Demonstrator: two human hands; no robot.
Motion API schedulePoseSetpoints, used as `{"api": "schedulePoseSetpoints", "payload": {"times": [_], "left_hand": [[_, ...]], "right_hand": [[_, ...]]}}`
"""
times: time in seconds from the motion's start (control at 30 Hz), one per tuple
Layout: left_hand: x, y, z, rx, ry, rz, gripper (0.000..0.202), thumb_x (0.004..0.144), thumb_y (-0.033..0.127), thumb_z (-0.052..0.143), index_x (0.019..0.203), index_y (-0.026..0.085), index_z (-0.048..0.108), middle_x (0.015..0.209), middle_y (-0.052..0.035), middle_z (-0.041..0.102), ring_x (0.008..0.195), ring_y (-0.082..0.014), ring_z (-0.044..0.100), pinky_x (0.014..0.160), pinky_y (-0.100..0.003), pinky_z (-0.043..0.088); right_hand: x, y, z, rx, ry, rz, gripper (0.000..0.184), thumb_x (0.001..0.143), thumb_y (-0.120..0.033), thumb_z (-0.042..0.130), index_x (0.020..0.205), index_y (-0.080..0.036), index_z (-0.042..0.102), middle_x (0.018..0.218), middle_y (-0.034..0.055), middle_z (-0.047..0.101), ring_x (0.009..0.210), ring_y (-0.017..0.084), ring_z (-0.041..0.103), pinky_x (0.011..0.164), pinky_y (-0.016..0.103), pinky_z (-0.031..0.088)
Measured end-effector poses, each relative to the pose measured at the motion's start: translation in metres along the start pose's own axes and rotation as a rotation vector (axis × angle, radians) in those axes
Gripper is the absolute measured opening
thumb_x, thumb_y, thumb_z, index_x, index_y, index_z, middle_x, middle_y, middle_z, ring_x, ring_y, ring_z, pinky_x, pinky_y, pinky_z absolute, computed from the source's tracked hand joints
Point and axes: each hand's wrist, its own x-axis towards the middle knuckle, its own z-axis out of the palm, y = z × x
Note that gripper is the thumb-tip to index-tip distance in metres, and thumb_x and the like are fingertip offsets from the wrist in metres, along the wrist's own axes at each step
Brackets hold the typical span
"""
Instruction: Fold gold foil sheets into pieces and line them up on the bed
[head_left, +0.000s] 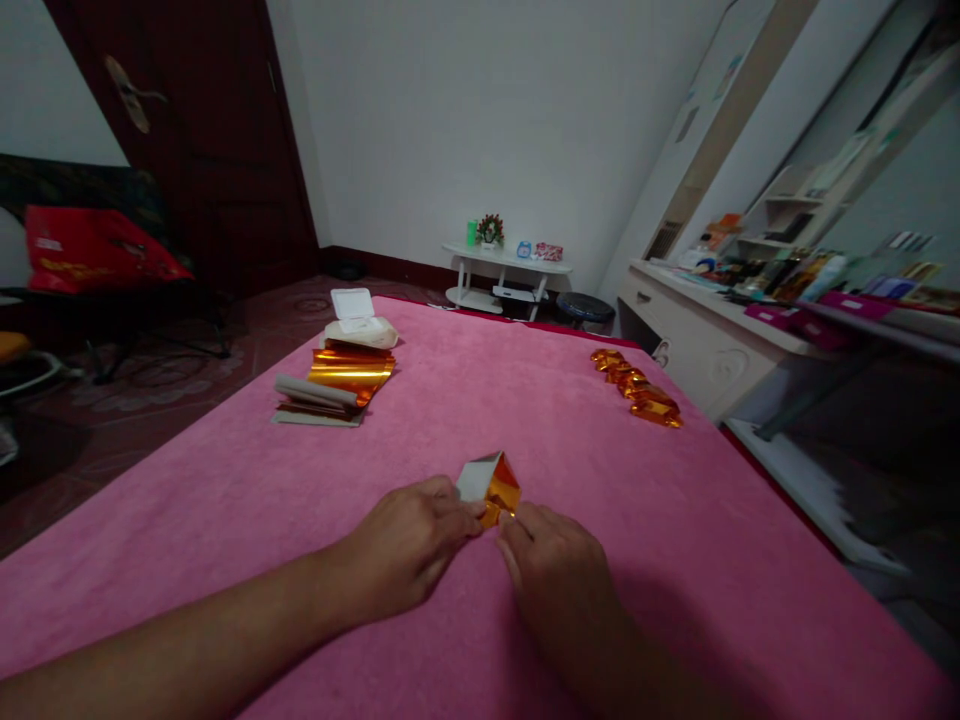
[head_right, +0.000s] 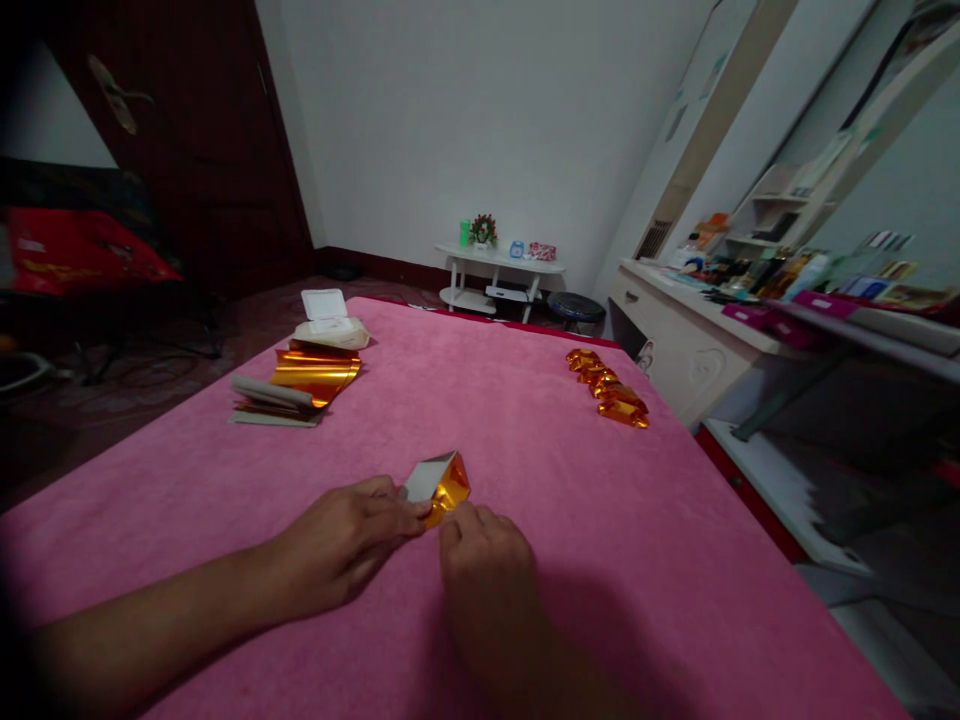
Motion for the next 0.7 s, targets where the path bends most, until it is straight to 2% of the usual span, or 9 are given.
{"api": "schedulePoseSetpoints", "payload": {"times": [0.17,0.33,0.43,0.7], "left_hand": [[0.005,-0.014,-0.002,-0.135,0.02,0.051,0.036,0.076,-0.002,0.042,0.097,0.02,0.063,0.093,-0.0018,0.069,0.084,-0.0138,0.059,0.079,-0.03,0.043],[0.003,-0.023,-0.003,-0.214,0.052,0.054,0.046,0.07,-0.005,0.04,0.098,0.02,0.065,0.1,-0.0028,0.069,0.092,-0.0141,0.059,0.083,-0.03,0.046],[0.0,-0.027,-0.009,-0.185,0.061,0.072,0.046,0.066,-0.004,0.044,0.099,0.021,0.066,0.106,-0.0024,0.067,0.095,-0.015,0.057,0.085,-0.031,0.046],[-0.004,-0.028,-0.028,-0.074,-0.037,0.178,0.048,0.07,0.001,0.048,0.109,0.025,0.063,0.114,-0.0032,0.064,0.097,-0.018,0.056,0.087,-0.035,0.046]], "right_hand": [[0.007,-0.003,0.003,0.018,0.012,-0.099,0.017,0.076,-0.002,0.057,0.078,-0.018,0.062,0.07,0.0023,0.062,0.062,0.016,0.056,0.055,0.028,0.034],[0.013,-0.008,0.008,-0.018,0.064,-0.128,0.013,0.077,-0.005,0.058,0.075,-0.018,0.061,0.065,0.0018,0.061,0.056,0.015,0.054,0.049,0.027,0.029],[0.015,-0.008,0.009,-0.062,0.035,-0.143,0.016,0.075,-0.003,0.057,0.073,-0.019,0.061,0.064,0.0016,0.06,0.054,0.015,0.053,0.048,0.028,0.027],[0.013,-0.013,0.004,-0.002,0.02,-0.189,0.021,0.071,0.001,0.056,0.079,-0.017,0.062,0.068,0.0017,0.061,0.059,0.016,0.054,0.051,0.029,0.031]]}}
